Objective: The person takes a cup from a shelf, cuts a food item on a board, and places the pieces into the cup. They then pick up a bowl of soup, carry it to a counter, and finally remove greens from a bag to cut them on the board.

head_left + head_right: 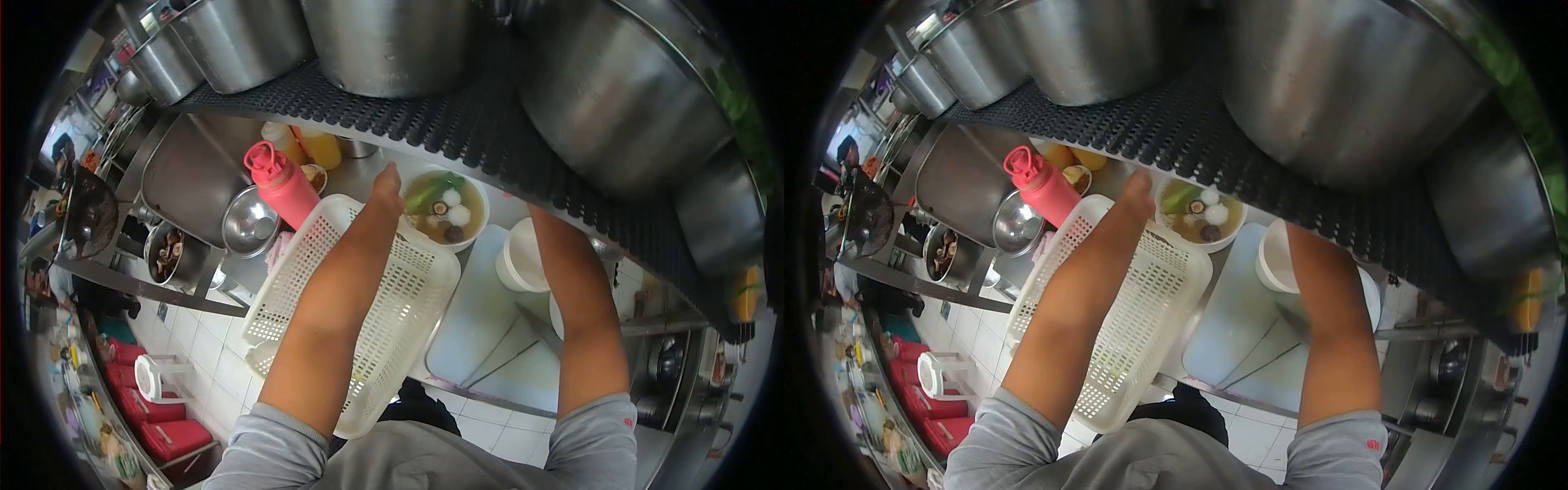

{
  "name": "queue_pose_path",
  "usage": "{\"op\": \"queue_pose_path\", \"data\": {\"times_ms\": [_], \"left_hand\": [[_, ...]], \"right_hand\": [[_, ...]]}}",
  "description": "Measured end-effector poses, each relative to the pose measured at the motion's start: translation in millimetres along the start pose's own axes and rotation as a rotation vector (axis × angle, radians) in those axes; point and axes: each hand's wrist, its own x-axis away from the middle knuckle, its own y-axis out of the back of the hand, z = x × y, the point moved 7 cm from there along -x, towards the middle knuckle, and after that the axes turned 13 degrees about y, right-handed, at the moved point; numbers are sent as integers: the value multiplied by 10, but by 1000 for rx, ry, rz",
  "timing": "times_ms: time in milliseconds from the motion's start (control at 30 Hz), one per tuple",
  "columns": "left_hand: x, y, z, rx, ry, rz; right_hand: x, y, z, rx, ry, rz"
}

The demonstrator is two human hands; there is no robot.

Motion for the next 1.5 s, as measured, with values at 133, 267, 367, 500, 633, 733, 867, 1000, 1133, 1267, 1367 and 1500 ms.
{"op": "queue_pose_path", "data": {"times_ms": [133,267,367,500,633,733,867,1000,1133,1267,1367,1500], "left_hand": [[-408,43,262,184,85,119],[-868,148,353,155,18,200],[-543,-2,247,103,34,116],[-347,-298,9,22,28,57],[-291,-473,-200,-35,24,27],[-306,-462,-275,-50,17,16],[-340,-412,-330,-53,17,12],[-380,-364,-369,-59,23,5],[-409,-350,-394,-67,27,7],[-448,-292,-344,-69,39,17],[-483,-138,-173,-41,60,32],[-563,92,138,-12,105,56]], "right_hand": [[-56,64,71,-48,-14,93],[172,162,29,-86,-44,158],[388,249,34,-109,-72,185],[608,324,9,-123,-103,205],[719,356,-27,-136,-127,216],[795,407,-51,-139,-145,221],[836,414,-80,-141,-163,229],[870,445,-115,-142,-178,232],[887,454,-129,-143,-184,232],[914,459,-154,-147,-193,233],[893,408,-155,-146,-198,243],[924,399,-167,-153,-201,246]]}}
